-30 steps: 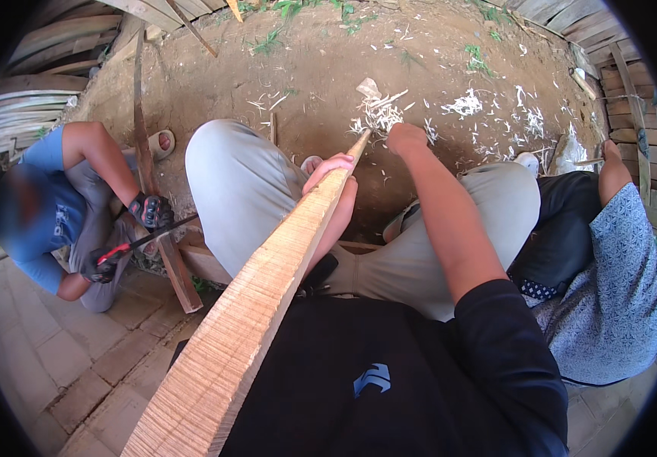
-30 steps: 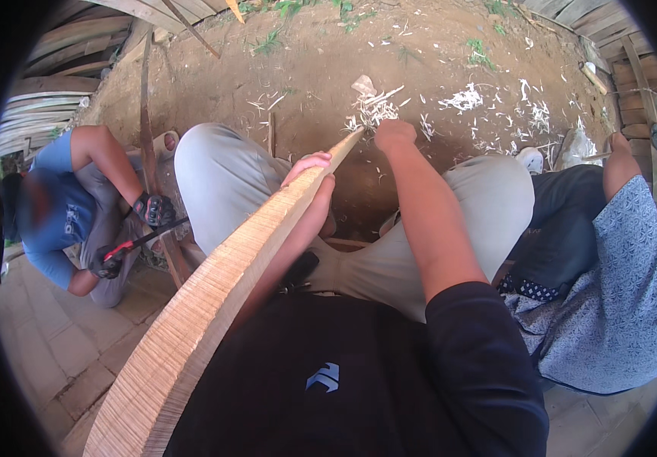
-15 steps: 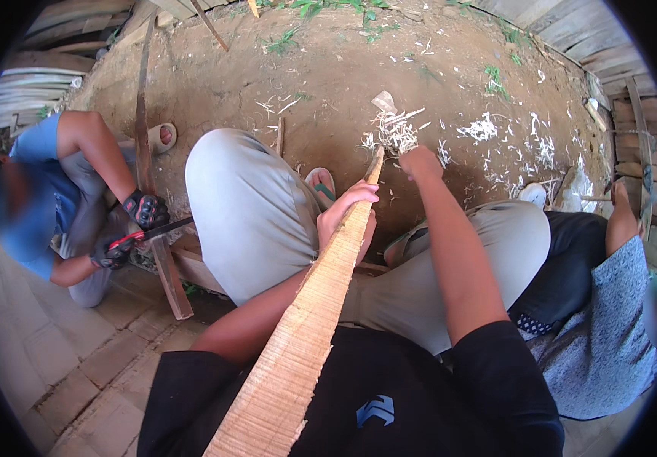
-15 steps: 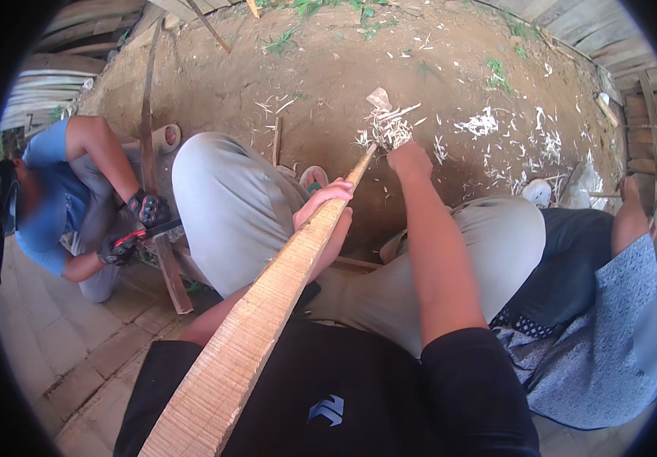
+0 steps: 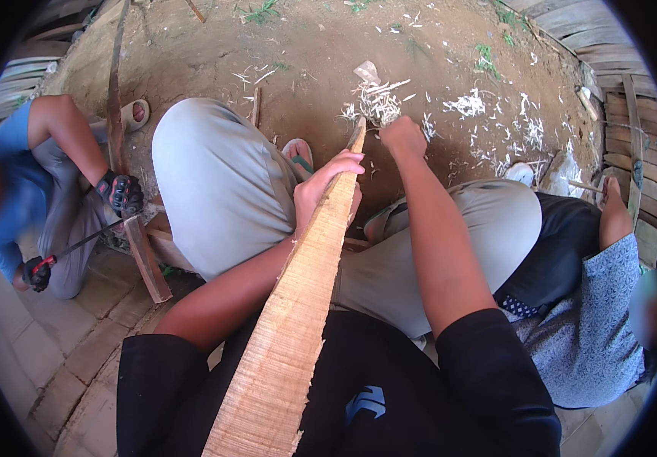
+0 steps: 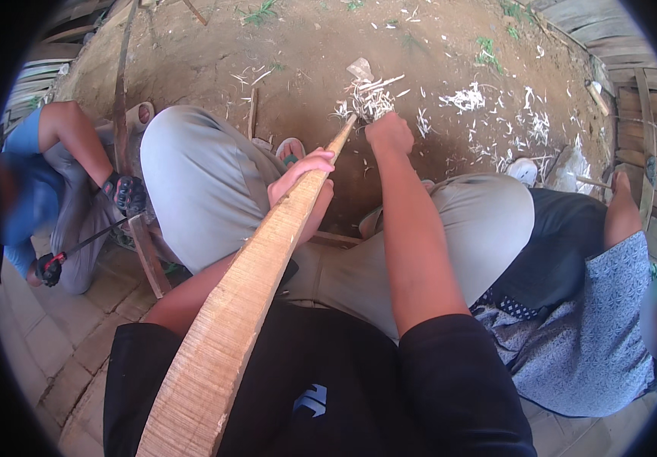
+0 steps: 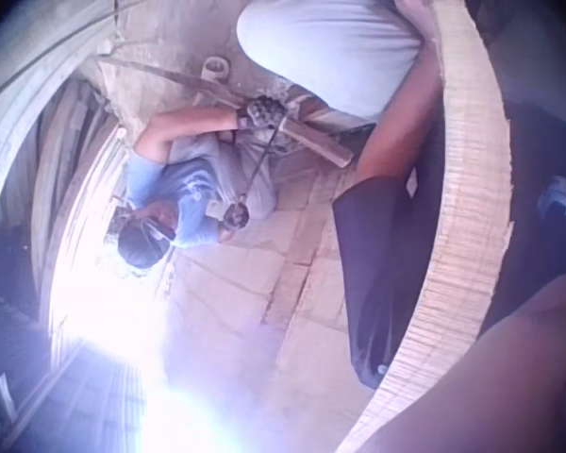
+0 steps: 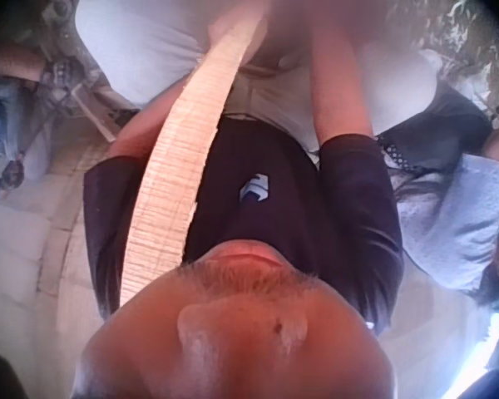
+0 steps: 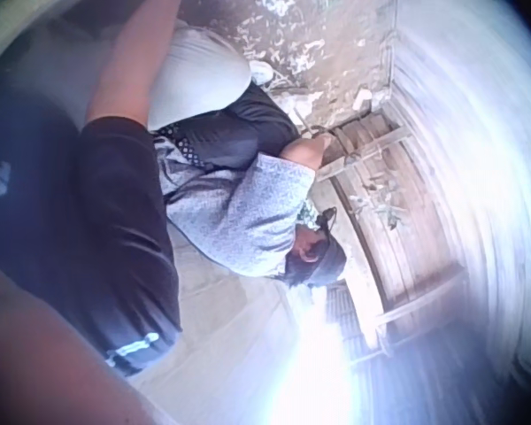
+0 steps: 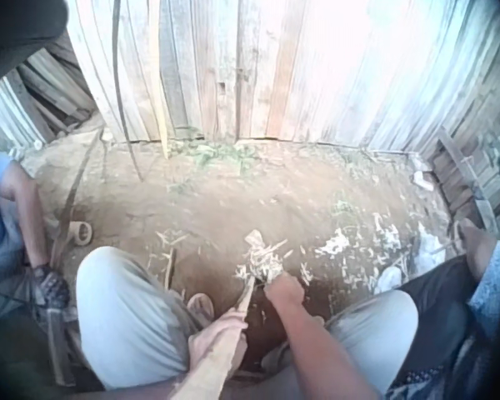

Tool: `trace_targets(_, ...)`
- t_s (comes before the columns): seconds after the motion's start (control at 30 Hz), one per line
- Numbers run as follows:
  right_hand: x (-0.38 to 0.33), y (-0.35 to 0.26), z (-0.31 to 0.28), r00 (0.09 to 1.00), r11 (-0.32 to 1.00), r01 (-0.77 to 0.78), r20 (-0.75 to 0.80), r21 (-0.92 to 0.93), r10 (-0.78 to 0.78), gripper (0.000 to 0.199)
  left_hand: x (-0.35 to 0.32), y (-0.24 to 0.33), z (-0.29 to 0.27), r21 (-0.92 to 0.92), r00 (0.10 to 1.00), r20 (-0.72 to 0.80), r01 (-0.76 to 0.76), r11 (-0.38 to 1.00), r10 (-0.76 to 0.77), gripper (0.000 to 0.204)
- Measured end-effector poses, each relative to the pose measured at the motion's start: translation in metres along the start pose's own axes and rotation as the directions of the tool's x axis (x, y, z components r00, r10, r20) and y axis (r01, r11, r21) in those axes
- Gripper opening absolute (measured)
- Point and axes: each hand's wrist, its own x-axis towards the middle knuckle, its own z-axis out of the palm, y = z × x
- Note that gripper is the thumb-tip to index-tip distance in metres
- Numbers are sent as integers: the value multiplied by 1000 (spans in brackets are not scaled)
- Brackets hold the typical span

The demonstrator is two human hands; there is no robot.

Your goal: The person sits on the ground and uses a chisel to shave and shape a long, thin piece of wood held between their legs. Another person is visible in the background using a hand saw on a separate piece of wood.

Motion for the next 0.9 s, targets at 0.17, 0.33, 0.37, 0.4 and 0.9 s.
trace_targets(0.17,-14,4,16,999,999,40,-1,37,-40,33,2,-6,2,172,994,-56,-86,981,96,30)
trace_targets(0.33,-13,9,19,998,996,57,-1,61,-57,33,2,3,1,122,999,-29,-40,992,44,33)
trace_targets(0.37,-9,11,23,998,996,61,-18,70,-60,33,0,-2,2,100,999,-28,-18,995,21,33)
trace_targets(0.4,-5,14,27,997,995,65,-35,79,-63,34,-2,-4,3,78,1000,-25,5,997,-3,33)
trace_targets(0.9,26,11,47,1000,984,10,-28,180,-5,32,2,-2,1,109,1000,-11,-2,994,3,33)
